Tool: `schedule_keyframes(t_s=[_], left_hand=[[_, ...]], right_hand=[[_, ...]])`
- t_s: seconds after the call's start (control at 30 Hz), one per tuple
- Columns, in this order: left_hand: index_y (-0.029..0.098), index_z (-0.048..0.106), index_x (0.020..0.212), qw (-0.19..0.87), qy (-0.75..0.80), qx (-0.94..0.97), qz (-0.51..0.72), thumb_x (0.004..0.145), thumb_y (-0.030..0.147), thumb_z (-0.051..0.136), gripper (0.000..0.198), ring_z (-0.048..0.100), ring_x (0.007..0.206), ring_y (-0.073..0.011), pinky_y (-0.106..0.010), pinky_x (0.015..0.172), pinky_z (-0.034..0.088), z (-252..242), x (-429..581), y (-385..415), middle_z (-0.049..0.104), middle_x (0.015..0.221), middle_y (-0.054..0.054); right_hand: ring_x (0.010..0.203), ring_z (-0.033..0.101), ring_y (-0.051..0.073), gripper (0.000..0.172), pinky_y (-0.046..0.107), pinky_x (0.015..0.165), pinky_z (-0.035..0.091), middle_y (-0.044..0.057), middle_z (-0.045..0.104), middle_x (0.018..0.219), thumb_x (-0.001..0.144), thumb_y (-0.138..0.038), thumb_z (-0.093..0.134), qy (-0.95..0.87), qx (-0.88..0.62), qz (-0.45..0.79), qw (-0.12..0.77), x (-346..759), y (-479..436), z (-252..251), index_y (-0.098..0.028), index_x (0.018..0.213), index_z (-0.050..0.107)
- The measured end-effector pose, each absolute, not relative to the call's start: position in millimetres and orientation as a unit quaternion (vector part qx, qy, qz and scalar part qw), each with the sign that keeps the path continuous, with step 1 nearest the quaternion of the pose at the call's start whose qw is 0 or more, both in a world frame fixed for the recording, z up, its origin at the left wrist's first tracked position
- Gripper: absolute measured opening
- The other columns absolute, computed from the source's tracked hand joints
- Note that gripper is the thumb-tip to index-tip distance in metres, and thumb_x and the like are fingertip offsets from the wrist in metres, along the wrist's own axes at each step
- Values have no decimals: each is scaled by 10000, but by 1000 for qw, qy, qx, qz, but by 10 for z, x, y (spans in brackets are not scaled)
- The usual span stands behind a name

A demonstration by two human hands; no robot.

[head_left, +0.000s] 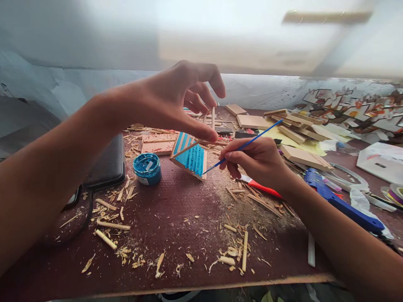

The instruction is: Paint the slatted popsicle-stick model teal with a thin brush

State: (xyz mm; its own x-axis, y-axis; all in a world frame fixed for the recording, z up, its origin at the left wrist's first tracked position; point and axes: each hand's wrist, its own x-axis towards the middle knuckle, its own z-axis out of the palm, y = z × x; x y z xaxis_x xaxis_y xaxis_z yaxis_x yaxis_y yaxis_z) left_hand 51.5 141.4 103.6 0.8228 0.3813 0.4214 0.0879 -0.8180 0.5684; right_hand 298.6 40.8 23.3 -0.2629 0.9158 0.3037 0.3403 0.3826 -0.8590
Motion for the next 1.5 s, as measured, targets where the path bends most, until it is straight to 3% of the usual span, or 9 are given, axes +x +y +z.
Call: schedule_keyframes(t_s=[0.17, 0.33, 0.6, 0.83, 1.03, 1.2, 1.3, 1.43, 1.5], left_hand=[[307, 702, 1209, 285, 119, 916, 255, 675, 438, 959, 607, 726, 1208, -299, -455, 1085, 563, 1028, 502, 1472, 774, 1147, -56], [291, 707, 1162, 317, 115, 899, 281, 654, 385, 982, 585, 756, 1135, -284, -431, 1022, 588, 1005, 475, 1525, 778, 1064, -32], [254, 697, 1229, 358, 115, 896, 236, 653, 427, 976, 663, 711, 1206, -287, -426, 1056, 590, 876, 445, 1749, 746, 1206, -27], [315, 651, 1356, 365, 191, 906, 90, 739, 518, 893, 694, 621, 1281, -258, -408, 1046, 598, 961, 253, 1804, 701, 1388, 61], [337, 588, 1395, 330, 232, 914, 35, 723, 553, 809, 739, 576, 1332, -215, -295, 1057, 572, 1012, 225, 1730, 680, 1409, 187], [404, 588, 1425, 316, 250, 915, 28, 667, 651, 815, 829, 571, 1349, -202, -291, 1071, 558, 1016, 224, 1722, 703, 1333, 247], [384, 572, 1474, 300, 242, 922, 27, 700, 670, 798, 855, 592, 1345, -215, -283, 1053, 560, 990, 219, 1776, 716, 1340, 194], [284, 621, 1444, 305, 228, 923, 57, 667, 548, 889, 864, 670, 1292, -263, -290, 930, 610, 928, 216, 1878, 705, 1412, -23], [291, 598, 1470, 309, 229, 922, 49, 725, 526, 866, 826, 647, 1322, -292, -315, 973, 599, 919, 209, 1891, 675, 1462, -23]], right_hand=[[439, 581, 102, 83, 287, 426, 437, -5, 672, 577, 856, -220, 684, -719, -437, 344, 418, 3022, 441, 247, -208, 794, 737], [438, 563, 100, 70, 288, 432, 433, -30, 632, 534, 817, -216, 690, -715, -438, 350, 418, 3026, 445, 285, -230, 753, 712], [393, 505, 79, 85, 258, 397, 337, -44, 607, 478, 787, -180, 651, -701, -435, 396, 403, 3071, 500, 302, -220, 714, 667], [401, 531, 69, 85, 253, 399, 326, -20, 677, 561, 828, -196, 623, -694, -438, 425, 381, 3101, 561, 241, -206, 744, 634], [413, 526, 67, 86, 248, 404, 321, 1, 700, 621, 836, -166, 604, -674, -444, 458, 374, 3132, 600, 185, -196, 759, 629], [405, 514, 67, 94, 249, 401, 311, 14, 726, 641, 839, -159, 596, -661, -452, 465, 376, 3155, 618, 168, -199, 760, 629], [408, 508, 71, 91, 249, 404, 309, 3, 701, 605, 849, -171, 613, -670, -459, 457, 362, 3150, 620, 170, -202, 764, 624], [406, 492, 66, 100, 248, 401, 306, 1, 700, 605, 858, -179, 625, -673, -459, 447, 369, 3147, 624, 172, -206, 763, 611], [399, 482, 64, 105, 245, 396, 301, -9, 677, 571, 852, -167, 627, -677, -456, 438, 376, 3153, 626, 175, -202, 754, 616]])
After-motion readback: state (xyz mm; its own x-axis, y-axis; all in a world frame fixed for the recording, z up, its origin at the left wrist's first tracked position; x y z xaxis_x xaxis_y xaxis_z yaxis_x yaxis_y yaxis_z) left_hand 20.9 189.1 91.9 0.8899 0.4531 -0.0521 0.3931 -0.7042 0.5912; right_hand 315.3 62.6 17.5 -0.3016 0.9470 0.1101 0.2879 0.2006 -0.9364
